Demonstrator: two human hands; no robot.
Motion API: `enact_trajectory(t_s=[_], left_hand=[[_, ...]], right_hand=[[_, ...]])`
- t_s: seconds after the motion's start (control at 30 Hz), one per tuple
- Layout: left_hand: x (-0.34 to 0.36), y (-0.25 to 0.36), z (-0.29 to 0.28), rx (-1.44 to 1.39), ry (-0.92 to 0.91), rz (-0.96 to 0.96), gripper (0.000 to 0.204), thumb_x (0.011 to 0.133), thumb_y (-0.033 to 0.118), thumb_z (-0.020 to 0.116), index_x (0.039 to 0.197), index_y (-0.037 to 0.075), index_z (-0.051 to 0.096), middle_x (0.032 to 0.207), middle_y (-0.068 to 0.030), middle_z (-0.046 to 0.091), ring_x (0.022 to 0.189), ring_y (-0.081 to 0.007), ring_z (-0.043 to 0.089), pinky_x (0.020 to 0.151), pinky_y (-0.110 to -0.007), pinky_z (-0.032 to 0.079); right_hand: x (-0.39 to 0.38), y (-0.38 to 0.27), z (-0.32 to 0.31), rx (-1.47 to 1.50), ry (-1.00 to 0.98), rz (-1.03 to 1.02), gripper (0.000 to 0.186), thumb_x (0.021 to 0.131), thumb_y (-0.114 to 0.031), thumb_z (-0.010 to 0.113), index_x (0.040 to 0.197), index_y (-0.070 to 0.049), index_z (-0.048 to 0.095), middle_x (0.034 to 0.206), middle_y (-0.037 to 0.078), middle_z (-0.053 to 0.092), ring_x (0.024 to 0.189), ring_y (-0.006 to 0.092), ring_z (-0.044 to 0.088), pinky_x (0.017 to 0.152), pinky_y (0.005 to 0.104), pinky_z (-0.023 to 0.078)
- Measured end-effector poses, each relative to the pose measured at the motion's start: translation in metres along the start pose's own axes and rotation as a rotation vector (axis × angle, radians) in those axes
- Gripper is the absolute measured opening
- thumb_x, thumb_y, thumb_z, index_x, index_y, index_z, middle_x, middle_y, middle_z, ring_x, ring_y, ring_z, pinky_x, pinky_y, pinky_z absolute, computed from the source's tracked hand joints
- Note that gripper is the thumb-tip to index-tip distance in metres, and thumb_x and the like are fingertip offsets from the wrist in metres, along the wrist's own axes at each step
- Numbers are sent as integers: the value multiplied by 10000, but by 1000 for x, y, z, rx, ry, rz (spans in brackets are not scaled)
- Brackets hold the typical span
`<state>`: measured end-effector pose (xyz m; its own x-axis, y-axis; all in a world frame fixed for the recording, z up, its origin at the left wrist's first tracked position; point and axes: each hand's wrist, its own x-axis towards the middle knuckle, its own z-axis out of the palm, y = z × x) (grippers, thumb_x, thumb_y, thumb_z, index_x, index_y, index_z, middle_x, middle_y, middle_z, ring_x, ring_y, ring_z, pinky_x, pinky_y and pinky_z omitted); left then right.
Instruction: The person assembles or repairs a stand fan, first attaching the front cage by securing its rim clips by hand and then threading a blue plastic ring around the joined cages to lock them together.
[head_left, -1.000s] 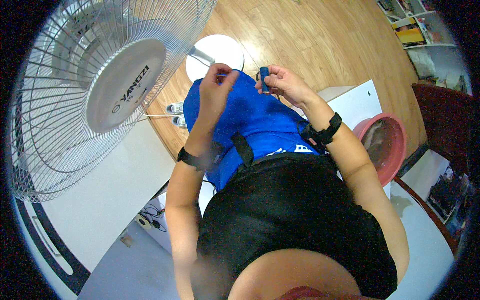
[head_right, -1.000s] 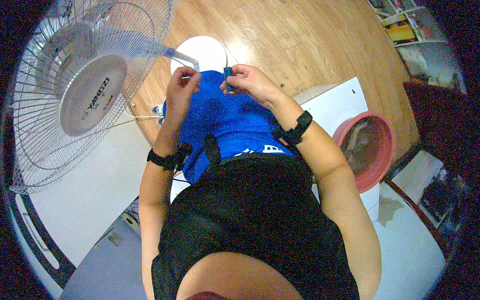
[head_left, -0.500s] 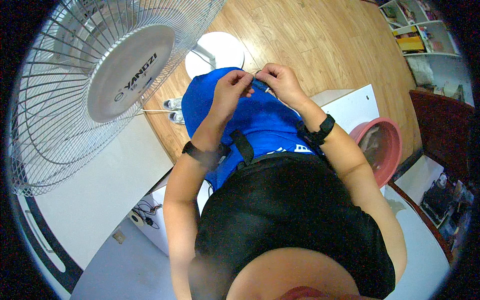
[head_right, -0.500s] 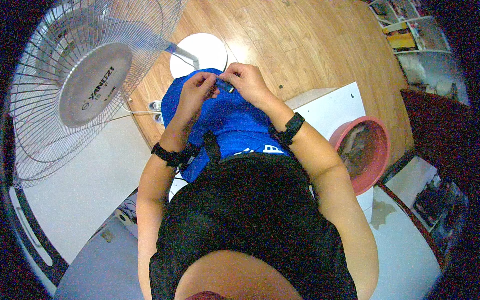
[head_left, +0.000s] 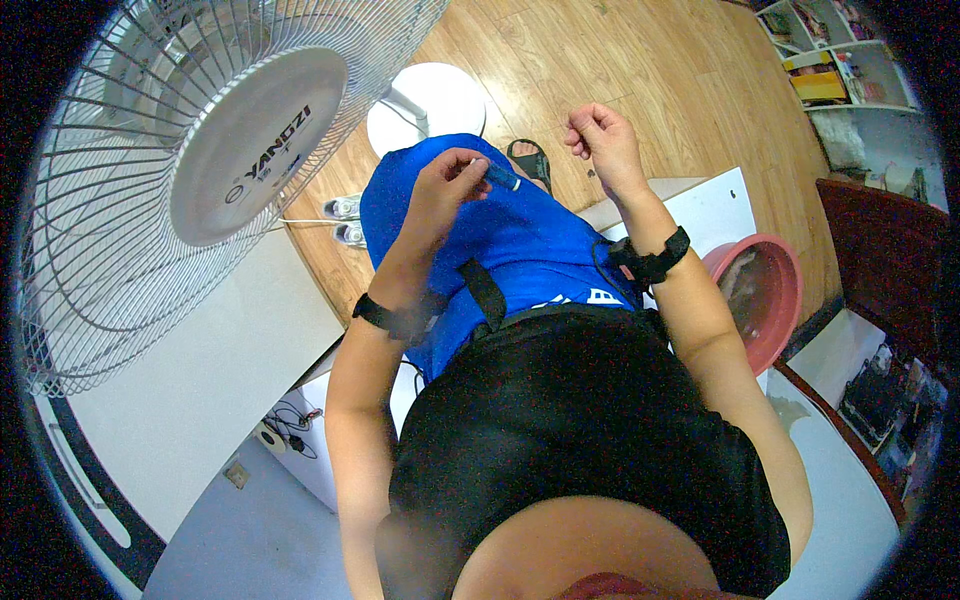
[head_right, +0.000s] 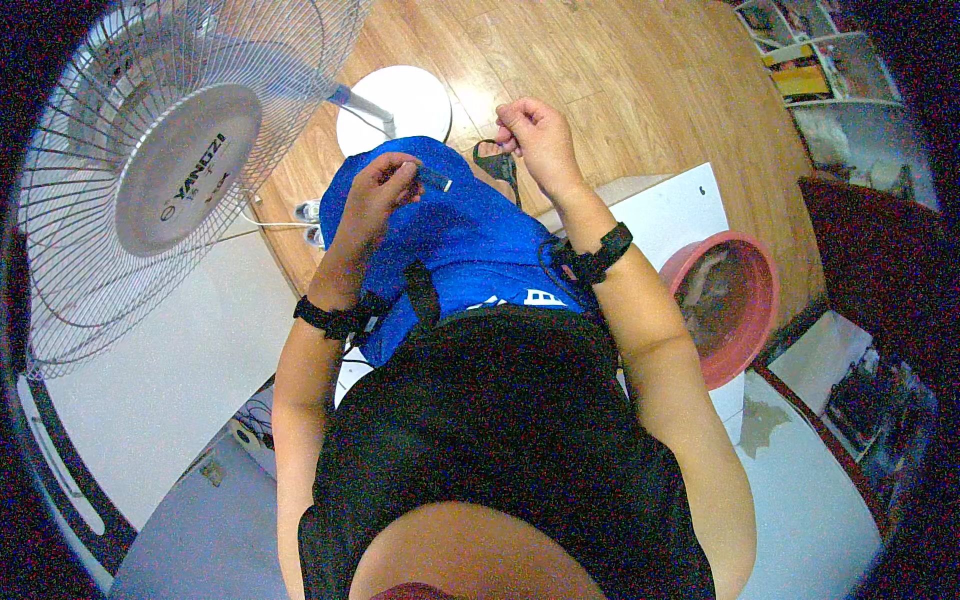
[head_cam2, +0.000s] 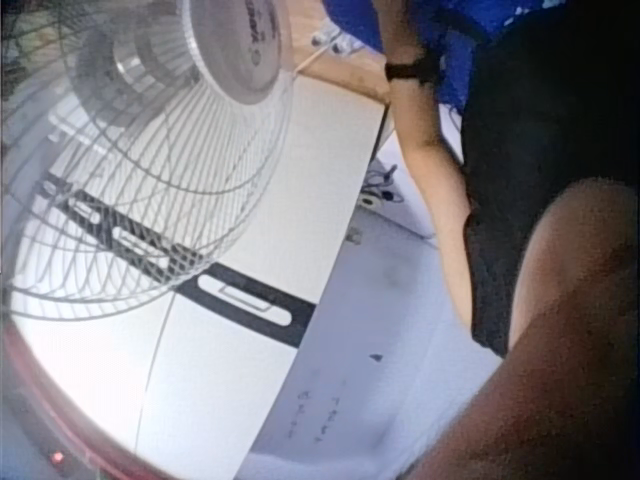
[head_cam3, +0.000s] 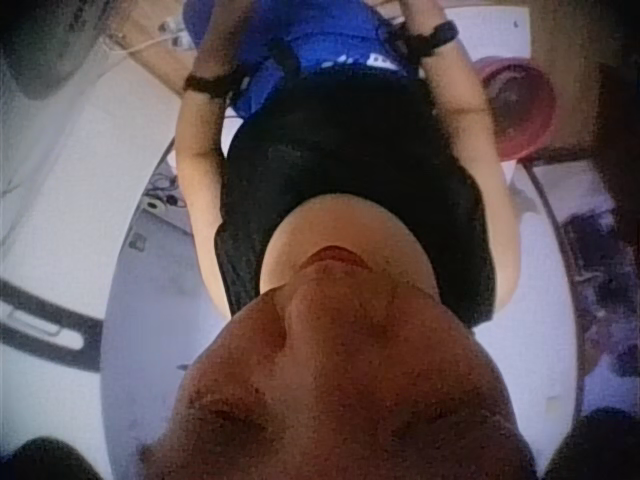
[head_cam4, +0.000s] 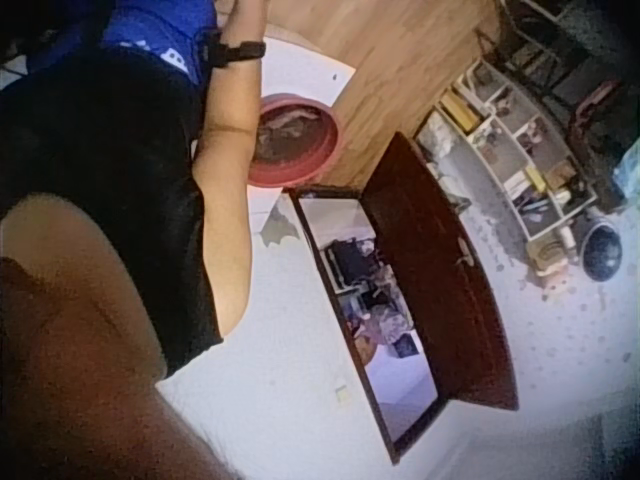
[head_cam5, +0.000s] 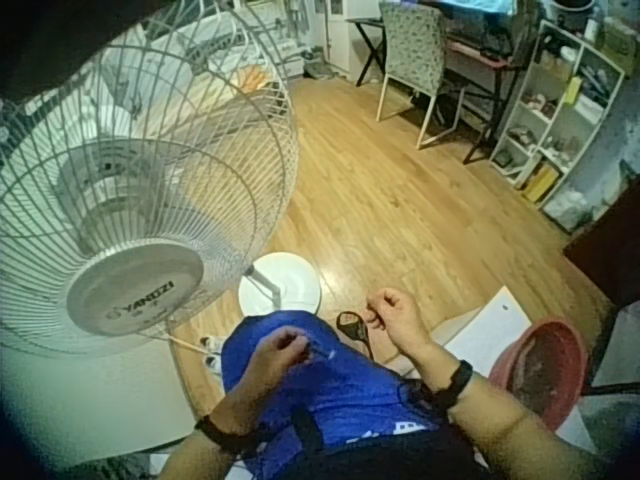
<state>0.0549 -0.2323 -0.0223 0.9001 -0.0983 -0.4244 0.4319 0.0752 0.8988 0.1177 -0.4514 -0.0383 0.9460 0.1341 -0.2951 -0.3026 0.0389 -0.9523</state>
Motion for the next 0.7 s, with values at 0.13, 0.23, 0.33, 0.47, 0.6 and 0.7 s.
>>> enact_trajectory(t_s=[0.13,0.23,0.33,0.47,0.6,0.7], left_hand=[[-3,0,-1,71,-38,0,177,850,159,566,958,22,595,826,-47,595,713,-107,566,660,-222,474],[-6,2,0,76,-98,-8,179,844,137,568,977,20,593,840,-46,593,732,-115,574,682,-227,480],[-8,3,0,48,-151,-23,185,842,116,565,995,15,586,859,-52,592,755,-127,586,701,-232,486],[-12,11,2,5,-117,-34,196,844,102,556,1012,2,566,877,-66,594,771,-137,595,712,-238,492],[-12,15,4,-20,-89,3,203,854,115,536,1012,-12,541,865,-78,592,754,-145,597,707,-247,497],[-9,14,7,-99,-41,-42,172,854,126,554,958,-12,555,854,-86,600,744,-146,606,702,-249,508]], right_hand=[[4,-2,-7,19,1,-34,197,864,-216,549,765,-49,586,634,6,572,534,60,496,478,179,370],[9,-7,-8,-9,14,-62,193,873,-210,533,779,-49,580,648,8,570,547,62,495,490,183,371],[17,-13,-13,-5,69,-94,188,890,-215,509,811,-54,568,692,12,576,573,65,497,519,188,381],[30,-8,-27,-118,203,-218,145,871,-184,535,894,-47,578,769,22,595,643,87,522,574,205,417],[19,-10,-21,-308,72,-407,163,805,-111,596,950,-36,596,802,33,615,686,124,564,638,241,464],[-19,-31,7,-461,-184,-540,210,731,-85,657,930,-34,611,815,49,610,725,147,577,663,254,465]])
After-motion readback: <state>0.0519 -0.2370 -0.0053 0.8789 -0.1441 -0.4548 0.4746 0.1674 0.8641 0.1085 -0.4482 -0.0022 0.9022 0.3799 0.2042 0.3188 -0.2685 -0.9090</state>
